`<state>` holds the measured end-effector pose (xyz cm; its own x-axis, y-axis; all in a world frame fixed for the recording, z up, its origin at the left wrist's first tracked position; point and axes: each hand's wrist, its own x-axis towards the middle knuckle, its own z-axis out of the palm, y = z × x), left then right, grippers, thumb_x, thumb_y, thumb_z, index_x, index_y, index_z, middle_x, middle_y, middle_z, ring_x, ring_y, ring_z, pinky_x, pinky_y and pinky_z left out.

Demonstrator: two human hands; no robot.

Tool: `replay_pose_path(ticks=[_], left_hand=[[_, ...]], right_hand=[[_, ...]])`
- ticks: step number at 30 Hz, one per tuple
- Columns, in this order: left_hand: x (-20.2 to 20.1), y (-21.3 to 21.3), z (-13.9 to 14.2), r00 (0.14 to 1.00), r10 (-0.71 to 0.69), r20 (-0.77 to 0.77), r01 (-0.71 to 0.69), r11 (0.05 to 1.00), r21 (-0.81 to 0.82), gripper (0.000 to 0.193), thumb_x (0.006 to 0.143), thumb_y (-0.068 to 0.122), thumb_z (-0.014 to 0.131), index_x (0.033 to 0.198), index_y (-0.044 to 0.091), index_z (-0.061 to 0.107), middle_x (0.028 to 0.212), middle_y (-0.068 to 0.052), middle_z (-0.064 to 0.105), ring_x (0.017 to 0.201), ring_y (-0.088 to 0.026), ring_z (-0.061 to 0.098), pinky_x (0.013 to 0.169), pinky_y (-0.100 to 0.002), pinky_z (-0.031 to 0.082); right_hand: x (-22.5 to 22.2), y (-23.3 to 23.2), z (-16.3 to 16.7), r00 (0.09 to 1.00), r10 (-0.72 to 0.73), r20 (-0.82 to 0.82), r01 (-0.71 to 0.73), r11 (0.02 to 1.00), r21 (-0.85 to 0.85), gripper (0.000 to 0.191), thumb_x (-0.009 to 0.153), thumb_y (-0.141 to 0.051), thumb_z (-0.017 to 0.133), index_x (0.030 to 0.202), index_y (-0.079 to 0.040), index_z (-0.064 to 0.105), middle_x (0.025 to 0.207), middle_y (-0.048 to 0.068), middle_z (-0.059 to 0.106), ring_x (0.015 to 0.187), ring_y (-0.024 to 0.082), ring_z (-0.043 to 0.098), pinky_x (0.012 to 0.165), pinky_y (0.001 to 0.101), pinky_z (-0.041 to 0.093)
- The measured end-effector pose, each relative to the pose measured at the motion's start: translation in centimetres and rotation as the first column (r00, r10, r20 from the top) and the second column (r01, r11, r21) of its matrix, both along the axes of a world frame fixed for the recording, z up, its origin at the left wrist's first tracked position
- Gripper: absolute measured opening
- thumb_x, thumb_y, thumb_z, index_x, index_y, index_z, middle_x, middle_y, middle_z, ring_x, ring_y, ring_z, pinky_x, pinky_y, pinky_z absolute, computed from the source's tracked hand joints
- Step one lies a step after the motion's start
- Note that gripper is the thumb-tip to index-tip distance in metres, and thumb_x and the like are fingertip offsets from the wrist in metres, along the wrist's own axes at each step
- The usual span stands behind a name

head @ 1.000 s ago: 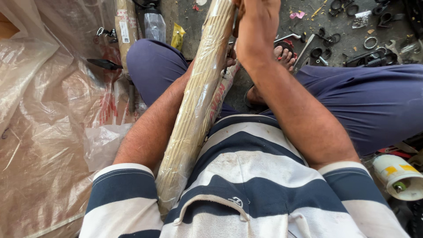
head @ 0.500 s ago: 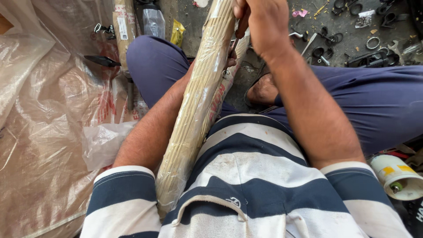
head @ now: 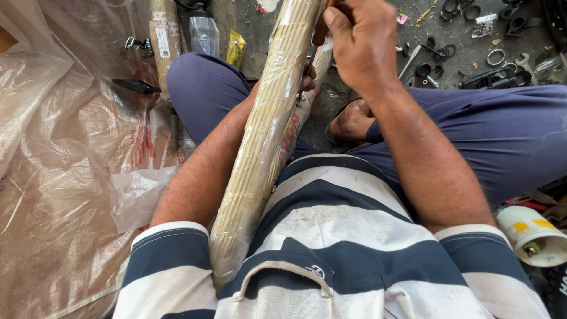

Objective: The person unwraps a bicycle frame from protective packaging and bubble wrap. They apply lubricant to a small metal part and insert it into the frame's head tube, then use a screwdriver to tighten a bolt on the frame.

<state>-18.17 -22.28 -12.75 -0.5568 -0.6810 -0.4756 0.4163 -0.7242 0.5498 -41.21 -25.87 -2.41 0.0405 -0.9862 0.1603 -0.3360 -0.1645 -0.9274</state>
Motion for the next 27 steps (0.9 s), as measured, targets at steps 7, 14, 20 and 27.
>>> replay_pose_path(ticks=[7, 14, 20, 27], left_hand=[[1.8, 1.7, -1.7, 0.760, -0.056, 0.647, 0.378, 0.848, -0.371, 0.039, 0.093, 0.018, 0.077, 0.124, -0.001, 0.063, 0.109, -0.009, 0.071, 0.099, -0.017, 0.070, 0.083, -0.033, 0.060], [4.0, 2.3, -6.9, 0.879, -0.027, 0.476, 0.016, 1.000, 0.027, 0.036, 0.099, 0.017, 0.066, 0.129, -0.002, 0.068, 0.106, -0.013, 0.076, 0.087, -0.019, 0.073, 0.074, -0.034, 0.060], [2.0, 2.6, -4.3, 0.960, 0.220, 0.173, -0.258, 0.936, 0.240, 0.035, 0.101, 0.019, 0.057, 0.131, 0.002, 0.061, 0.108, -0.011, 0.073, 0.092, -0.019, 0.074, 0.079, -0.035, 0.061], [1.8, -0.2, -2.8, 0.921, -0.189, 0.341, 0.224, 0.973, -0.064, 0.036, 0.107, 0.019, 0.061, 0.133, -0.007, 0.061, 0.101, -0.013, 0.069, 0.082, -0.019, 0.069, 0.067, -0.034, 0.057]], right_hand=[[-3.3, 2.9, 6.9, 0.988, 0.112, 0.106, -0.048, 0.878, -0.476, 0.012, 0.118, -0.010, 0.060, 0.122, 0.001, 0.060, 0.098, 0.013, 0.067, 0.079, 0.018, 0.071, 0.066, 0.0298, 0.055], [-5.7, 3.7, 14.1, 0.996, 0.068, -0.065, -0.094, 0.724, -0.683, 0.019, 0.110, -0.004, 0.067, 0.125, 0.006, 0.062, 0.104, 0.020, 0.071, 0.079, 0.020, 0.068, 0.066, 0.0341, 0.055], [-0.4, 1.7, 13.0, 0.937, 0.310, -0.162, -0.335, 0.660, -0.673, 0.029, 0.109, -0.001, 0.063, 0.137, -0.001, 0.061, 0.116, 0.015, 0.069, 0.093, 0.024, 0.069, 0.077, 0.0365, 0.055], [6.8, -3.4, 5.3, 0.895, 0.260, -0.364, -0.383, 0.866, -0.322, 0.022, 0.102, -0.008, 0.070, 0.081, -0.005, 0.073, 0.061, 0.009, 0.065, 0.049, 0.020, 0.062, 0.046, 0.0363, 0.048]])
